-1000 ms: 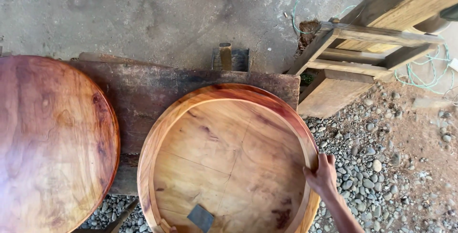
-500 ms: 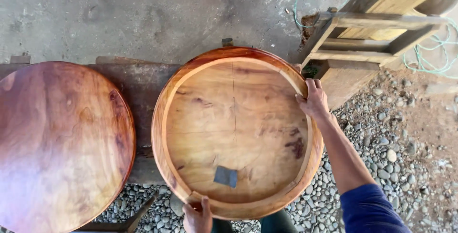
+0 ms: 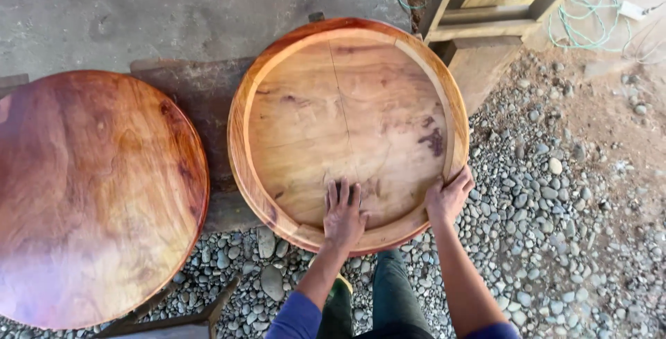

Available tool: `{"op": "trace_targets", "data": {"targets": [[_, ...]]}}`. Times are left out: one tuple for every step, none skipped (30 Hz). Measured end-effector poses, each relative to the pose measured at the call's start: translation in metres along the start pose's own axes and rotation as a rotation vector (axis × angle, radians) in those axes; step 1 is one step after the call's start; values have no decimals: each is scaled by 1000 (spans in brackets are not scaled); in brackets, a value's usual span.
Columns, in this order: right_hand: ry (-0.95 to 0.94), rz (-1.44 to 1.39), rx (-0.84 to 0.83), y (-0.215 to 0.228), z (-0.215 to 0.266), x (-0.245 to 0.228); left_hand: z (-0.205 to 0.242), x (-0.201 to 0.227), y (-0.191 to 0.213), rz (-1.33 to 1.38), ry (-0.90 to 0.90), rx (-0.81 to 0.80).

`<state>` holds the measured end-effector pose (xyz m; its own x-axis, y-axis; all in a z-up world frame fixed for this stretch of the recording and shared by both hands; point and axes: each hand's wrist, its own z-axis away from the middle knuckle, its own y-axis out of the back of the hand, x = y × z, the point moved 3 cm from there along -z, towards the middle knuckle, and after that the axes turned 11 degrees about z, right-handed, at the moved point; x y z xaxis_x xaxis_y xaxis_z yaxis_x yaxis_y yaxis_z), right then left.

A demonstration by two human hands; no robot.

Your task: Sanding the surface and edges of a round wooden tabletop using a sanding block.

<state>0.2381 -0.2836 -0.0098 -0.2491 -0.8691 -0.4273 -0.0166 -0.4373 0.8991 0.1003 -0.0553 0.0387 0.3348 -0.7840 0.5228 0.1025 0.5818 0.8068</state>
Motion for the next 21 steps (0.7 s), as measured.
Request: {"op": "trace_targets", "data": {"targets": [[24,-58,71,0,2,0,-2,-3,-8,-73,-29,20],[15,-53,62,-1,3,0,-2,-18,-10,-75,-26,7],[53,-80,107,0,4,-1,-2,-28,-13,-161,-149,6],[95,-105,156,2,0,-2,-5,-37,-16,-242,-275,11],[89,-99,150,4,1,-5,-6,-51,-19,-240,-274,2],[9,-92,106,5,1,-5,-8,-66,-21,-278,-234,22],[-70,-85,61,5,1,-6,-11,-81,-24,-316,-196,42],[-75,-80,56,3,1,-3,4,-74,-2,-315,-194,33],[-29,-82,91,2,0,-2,19,-65,26,-187,-268,240],[16,-85,123,0,-2,-1,34,-57,55,-58,-338,445],[9,-80,118,2,-2,0,49,-64,51,-57,-336,435],[32,-97,107,2,-1,-1,69,-72,47,-105,-315,432],[54,-114,97,2,1,-2,89,-80,43,-152,-295,428],[59,-115,87,3,1,-5,97,-81,28,-156,-284,428],[23,-101,70,4,0,-6,107,-81,13,-129,-328,437],[-9,-89,58,6,-3,-9,115,-81,-3,-102,-375,453],[1,-92,54,9,-3,-12,112,-68,-18,-106,-367,461],[-45,-83,4,11,-3,-13,112,-55,-34,28,-378,457],[-91,-74,-47,12,-3,-14,110,-42,-50,162,-390,455],[-77,-78,-58,11,-3,-13,111,-18,-35,154,-376,465],[-87,-48,-88,8,-3,-11,112,7,-20,155,-420,489]]}}
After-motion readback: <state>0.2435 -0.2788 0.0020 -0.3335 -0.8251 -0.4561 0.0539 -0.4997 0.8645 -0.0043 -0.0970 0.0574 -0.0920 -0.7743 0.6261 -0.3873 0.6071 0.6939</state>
